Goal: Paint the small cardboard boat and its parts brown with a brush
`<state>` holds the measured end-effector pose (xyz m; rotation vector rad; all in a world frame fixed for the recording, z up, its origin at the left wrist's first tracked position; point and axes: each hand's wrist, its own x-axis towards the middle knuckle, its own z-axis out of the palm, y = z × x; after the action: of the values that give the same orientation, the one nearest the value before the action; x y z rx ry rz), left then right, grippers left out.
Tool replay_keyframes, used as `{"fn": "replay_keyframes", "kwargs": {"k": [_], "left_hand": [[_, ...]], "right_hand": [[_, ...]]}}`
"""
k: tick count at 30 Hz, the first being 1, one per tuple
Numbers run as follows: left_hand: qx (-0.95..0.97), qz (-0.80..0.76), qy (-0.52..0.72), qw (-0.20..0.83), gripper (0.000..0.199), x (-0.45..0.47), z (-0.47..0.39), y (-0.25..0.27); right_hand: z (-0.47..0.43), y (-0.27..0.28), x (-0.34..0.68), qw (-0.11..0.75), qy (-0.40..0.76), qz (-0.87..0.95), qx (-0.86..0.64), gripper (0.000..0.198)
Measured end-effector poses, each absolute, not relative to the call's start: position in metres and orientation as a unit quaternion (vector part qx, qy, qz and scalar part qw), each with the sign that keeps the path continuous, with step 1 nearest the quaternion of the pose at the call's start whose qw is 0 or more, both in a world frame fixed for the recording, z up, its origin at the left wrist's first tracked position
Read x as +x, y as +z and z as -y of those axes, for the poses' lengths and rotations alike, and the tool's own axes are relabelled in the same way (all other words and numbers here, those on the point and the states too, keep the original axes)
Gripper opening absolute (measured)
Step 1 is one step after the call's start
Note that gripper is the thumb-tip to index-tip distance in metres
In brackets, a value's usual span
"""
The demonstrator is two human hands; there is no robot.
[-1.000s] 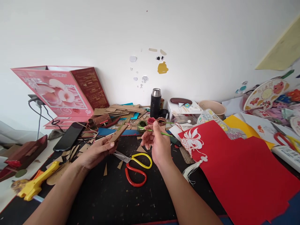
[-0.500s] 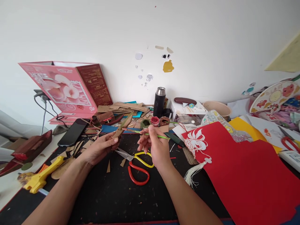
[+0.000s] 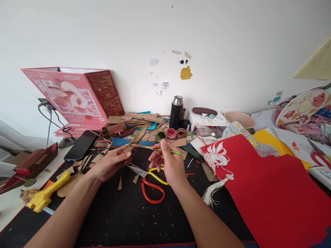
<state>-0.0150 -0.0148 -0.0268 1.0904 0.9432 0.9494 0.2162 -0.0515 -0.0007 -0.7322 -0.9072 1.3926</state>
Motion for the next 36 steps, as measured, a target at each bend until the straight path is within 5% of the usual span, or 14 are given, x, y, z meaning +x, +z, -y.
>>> {"fn": "replay_keyframes", "kwargs": {"k": [36], "left_hand": [[0.478,-0.401,0.427,0.654,0.048,-0.0156,0.0146,-0.0278]], "right_hand": [[0.0522,0.0002,0.2155,0.603,0.613,0.395,-0.324,0.061]]}}
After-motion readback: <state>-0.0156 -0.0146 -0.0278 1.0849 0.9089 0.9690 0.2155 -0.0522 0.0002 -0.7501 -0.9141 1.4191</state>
